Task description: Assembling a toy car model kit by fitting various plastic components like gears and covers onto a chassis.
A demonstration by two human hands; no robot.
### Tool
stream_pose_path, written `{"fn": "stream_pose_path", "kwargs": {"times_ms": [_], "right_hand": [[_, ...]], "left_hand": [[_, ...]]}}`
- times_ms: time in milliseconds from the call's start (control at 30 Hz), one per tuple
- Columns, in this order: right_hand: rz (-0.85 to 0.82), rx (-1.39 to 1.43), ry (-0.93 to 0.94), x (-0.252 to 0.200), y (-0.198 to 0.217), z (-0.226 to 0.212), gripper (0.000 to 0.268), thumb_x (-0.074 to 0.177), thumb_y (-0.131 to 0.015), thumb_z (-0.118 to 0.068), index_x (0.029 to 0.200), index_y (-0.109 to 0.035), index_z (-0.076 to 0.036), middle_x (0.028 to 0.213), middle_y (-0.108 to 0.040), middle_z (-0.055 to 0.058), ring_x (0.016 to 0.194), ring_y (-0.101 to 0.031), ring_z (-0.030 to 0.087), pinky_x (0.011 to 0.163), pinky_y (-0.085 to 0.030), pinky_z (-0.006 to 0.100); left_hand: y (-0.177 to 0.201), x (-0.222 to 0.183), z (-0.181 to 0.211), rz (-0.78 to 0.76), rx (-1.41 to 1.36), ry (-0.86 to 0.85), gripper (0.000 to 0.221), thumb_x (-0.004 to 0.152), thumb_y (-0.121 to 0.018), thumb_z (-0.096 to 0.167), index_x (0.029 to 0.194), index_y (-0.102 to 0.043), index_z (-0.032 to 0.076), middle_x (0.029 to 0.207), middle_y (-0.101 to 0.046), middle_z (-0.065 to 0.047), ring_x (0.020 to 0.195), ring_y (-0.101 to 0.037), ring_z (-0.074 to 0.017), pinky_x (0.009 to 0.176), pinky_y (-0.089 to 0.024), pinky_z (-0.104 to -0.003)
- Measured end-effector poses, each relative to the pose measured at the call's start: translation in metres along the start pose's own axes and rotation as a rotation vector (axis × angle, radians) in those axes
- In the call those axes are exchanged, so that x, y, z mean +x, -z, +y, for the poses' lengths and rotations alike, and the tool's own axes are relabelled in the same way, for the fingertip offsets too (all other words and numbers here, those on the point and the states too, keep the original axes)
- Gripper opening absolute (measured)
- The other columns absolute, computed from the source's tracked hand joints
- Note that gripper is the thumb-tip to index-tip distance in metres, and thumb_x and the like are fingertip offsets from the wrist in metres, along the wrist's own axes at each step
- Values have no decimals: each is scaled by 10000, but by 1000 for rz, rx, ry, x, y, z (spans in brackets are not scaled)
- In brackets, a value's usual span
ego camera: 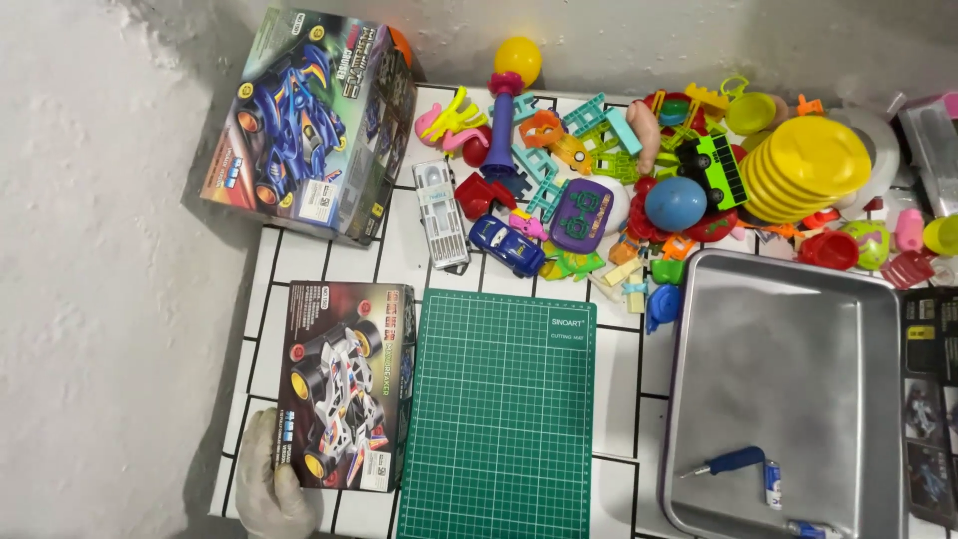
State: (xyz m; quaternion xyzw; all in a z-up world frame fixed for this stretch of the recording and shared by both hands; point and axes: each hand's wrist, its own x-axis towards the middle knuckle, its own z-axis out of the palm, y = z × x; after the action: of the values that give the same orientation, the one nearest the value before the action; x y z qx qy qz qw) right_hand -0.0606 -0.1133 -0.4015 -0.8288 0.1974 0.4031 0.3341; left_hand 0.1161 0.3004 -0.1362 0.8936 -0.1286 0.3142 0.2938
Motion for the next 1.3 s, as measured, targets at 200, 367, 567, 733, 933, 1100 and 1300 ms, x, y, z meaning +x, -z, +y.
{"fn": "stream_pose_path", "kwargs": {"times_ms": [200, 367, 567, 733, 933, 1100, 1300], "right_hand": [[61, -79, 18, 3, -86, -34, 480, 954, -430, -560, 1240, -632, -231, 1179, -649, 68, 1152, -500, 268, 1031, -297, 417], [95, -162, 20, 35, -137, -4, 503, 958, -417, -578, 1271, -618, -240, 1220, -647, 71, 1204, -495, 281, 1078, -280, 435], [148, -254, 29, 66, -160, 37, 531, 962, -402, -599, 1309, -603, -251, 1270, -643, 74, 1267, -489, 296, 1134, -261, 456], [197, -324, 32, 48, -115, 33, 555, 965, -390, -617, 1341, -589, -260, 1311, -641, 77, 1320, -483, 309, 1181, -245, 474], [2, -229, -34, -133, 59, -120, 555, 990, -436, -549, 1470, -484, -276, 1515, -469, -21, 1473, -350, 194, 1261, -171, 383], [-380, 307, 474, -254, 147, -227, 450, 967, -554, -278, 1398, -656, -198, 1485, -653, -25, 1404, -586, 131, 1187, -377, 301], [123, 489, 840, -181, 124, -340, 651, 934, -619, -68, 1517, -382, 101, 1343, -583, 255, 1162, -595, 308, 980, -526, 401]], "left_hand": [[-31, 47, -15, -11, -45, 87, 598, 1110, -310, 344, 1395, -513, -142, 1363, -605, -307, 1269, -615, -448, 1086, -531, -461], [-30, 45, -17, -32, -11, 82, 550, 1110, -328, 293, 1416, -522, -121, 1364, -622, -283, 1233, -633, -430, 1032, -542, -461], [-25, 58, -22, 36, 215, -458, 481, 1078, -388, -44, 1494, -152, 5, 1356, -474, -388, 1141, -600, -511, 963, -586, -593], [-27, 46, -21, -43, -98, 59, 496, 1100, -375, 252, 1423, -479, -110, 1337, -595, -293, 1192, -595, -433, 1029, -501, -503], [-28, 47, -31, -85, -151, 143, 491, 1084, -441, 277, 1411, -513, -83, 1347, -598, -266, 1228, -575, -407, 1078, -452, -488], [-15, 76, -18, -300, -136, 378, 529, 1028, -499, 315, 1441, -526, -16, 1362, -602, -232, 1244, -514, -387, 1095, -381, -487], [-24, 93, -22, -462, -105, 640, 644, 1007, -578, 524, 1502, -499, 120, 1374, -569, -171, 1309, -530, -345, 1117, -393, -446]]}}
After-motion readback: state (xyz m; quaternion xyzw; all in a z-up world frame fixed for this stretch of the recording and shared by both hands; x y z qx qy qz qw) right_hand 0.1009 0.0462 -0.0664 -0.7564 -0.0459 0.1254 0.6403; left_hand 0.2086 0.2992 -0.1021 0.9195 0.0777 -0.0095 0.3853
